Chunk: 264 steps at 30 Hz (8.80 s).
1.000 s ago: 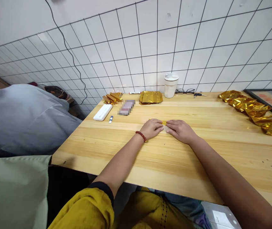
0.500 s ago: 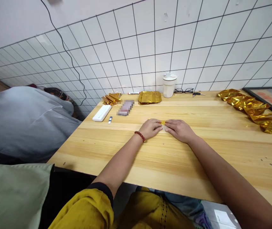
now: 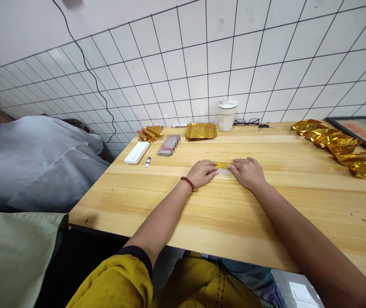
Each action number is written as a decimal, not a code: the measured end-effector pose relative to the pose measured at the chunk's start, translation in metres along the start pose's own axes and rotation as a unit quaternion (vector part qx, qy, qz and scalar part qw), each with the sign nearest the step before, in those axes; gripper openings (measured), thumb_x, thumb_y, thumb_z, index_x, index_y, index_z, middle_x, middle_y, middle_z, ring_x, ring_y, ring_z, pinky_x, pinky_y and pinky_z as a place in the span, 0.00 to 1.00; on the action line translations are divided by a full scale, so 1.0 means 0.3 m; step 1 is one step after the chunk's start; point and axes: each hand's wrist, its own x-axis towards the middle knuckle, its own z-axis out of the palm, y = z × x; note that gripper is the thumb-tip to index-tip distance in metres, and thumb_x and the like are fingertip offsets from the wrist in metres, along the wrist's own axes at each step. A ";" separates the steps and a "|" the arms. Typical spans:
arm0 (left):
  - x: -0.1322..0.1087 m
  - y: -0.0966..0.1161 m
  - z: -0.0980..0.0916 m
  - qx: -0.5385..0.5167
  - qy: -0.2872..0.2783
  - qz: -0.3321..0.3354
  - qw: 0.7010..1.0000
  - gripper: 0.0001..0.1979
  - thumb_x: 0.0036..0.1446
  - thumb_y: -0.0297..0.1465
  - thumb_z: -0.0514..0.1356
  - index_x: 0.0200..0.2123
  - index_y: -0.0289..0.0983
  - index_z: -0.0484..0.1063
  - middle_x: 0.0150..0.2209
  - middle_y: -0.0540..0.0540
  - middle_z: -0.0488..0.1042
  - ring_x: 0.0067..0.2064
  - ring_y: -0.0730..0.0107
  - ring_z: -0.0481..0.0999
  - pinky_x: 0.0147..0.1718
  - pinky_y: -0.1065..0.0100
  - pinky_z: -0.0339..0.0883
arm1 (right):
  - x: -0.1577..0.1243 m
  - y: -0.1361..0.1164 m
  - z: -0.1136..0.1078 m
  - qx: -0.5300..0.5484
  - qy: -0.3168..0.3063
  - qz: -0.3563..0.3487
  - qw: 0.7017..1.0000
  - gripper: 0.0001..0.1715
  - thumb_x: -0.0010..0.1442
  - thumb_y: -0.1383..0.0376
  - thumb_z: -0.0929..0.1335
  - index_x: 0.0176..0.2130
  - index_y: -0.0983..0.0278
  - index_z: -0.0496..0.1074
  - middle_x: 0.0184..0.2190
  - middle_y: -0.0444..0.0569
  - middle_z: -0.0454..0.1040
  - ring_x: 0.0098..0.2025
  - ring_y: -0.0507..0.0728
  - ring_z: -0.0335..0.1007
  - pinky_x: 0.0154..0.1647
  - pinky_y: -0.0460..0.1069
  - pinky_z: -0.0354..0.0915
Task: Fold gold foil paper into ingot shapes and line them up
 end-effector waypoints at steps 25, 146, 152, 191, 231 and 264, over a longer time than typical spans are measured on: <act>0.001 0.001 -0.001 0.004 0.000 0.007 1.000 0.09 0.63 0.34 0.61 0.42 0.39 0.81 0.48 0.42 0.80 0.51 0.60 0.78 0.52 0.56 0.72 | 0.000 0.001 0.013 0.004 -0.028 -0.034 0.999 0.22 0.70 0.54 0.60 0.47 0.60 0.78 0.52 0.53 0.78 0.55 0.62 0.72 0.58 0.60 0.59; 0.023 0.074 -0.054 0.126 0.003 -0.210 0.970 0.15 0.67 0.36 0.55 0.37 0.40 0.81 0.45 0.45 0.80 0.48 0.61 0.77 0.49 0.62 0.71 | 0.002 0.014 0.052 0.055 -0.096 -0.128 0.986 0.33 0.68 0.49 0.59 0.61 0.64 0.69 0.63 0.56 0.68 0.65 0.66 0.62 0.63 0.64 0.60; 0.019 0.059 -0.044 0.134 0.008 -0.197 0.971 0.13 0.65 0.34 0.57 0.37 0.39 0.81 0.46 0.44 0.79 0.48 0.61 0.77 0.50 0.61 0.70 | 0.003 0.010 0.044 0.056 -0.102 -0.123 0.986 0.32 0.68 0.49 0.59 0.61 0.63 0.69 0.63 0.55 0.68 0.65 0.66 0.61 0.63 0.64 0.60; 0.009 0.031 -0.017 0.066 -0.019 -0.051 0.996 0.12 0.65 0.35 0.57 0.44 0.39 0.80 0.50 0.41 0.78 0.52 0.60 0.76 0.54 0.57 0.70 | 0.001 0.004 0.044 0.064 -0.087 -0.121 0.987 0.32 0.68 0.49 0.59 0.62 0.61 0.69 0.62 0.55 0.69 0.64 0.67 0.62 0.63 0.64 0.61; 0.013 0.034 -0.017 0.066 -0.018 -0.044 0.997 0.13 0.66 0.35 0.57 0.44 0.38 0.80 0.49 0.41 0.78 0.52 0.60 0.76 0.54 0.58 0.70 | 0.001 0.010 0.048 0.060 -0.087 -0.125 0.987 0.33 0.68 0.47 0.59 0.61 0.62 0.70 0.61 0.56 0.69 0.64 0.66 0.63 0.62 0.63 0.61; 0.014 0.031 -0.015 0.070 -0.016 -0.044 0.996 0.12 0.66 0.34 0.57 0.43 0.38 0.80 0.48 0.42 0.79 0.51 0.60 0.77 0.53 0.58 0.70 | 0.001 0.005 0.041 0.065 -0.092 -0.118 0.987 0.33 0.68 0.49 0.60 0.60 0.66 0.70 0.61 0.57 0.69 0.64 0.67 0.62 0.63 0.63 0.61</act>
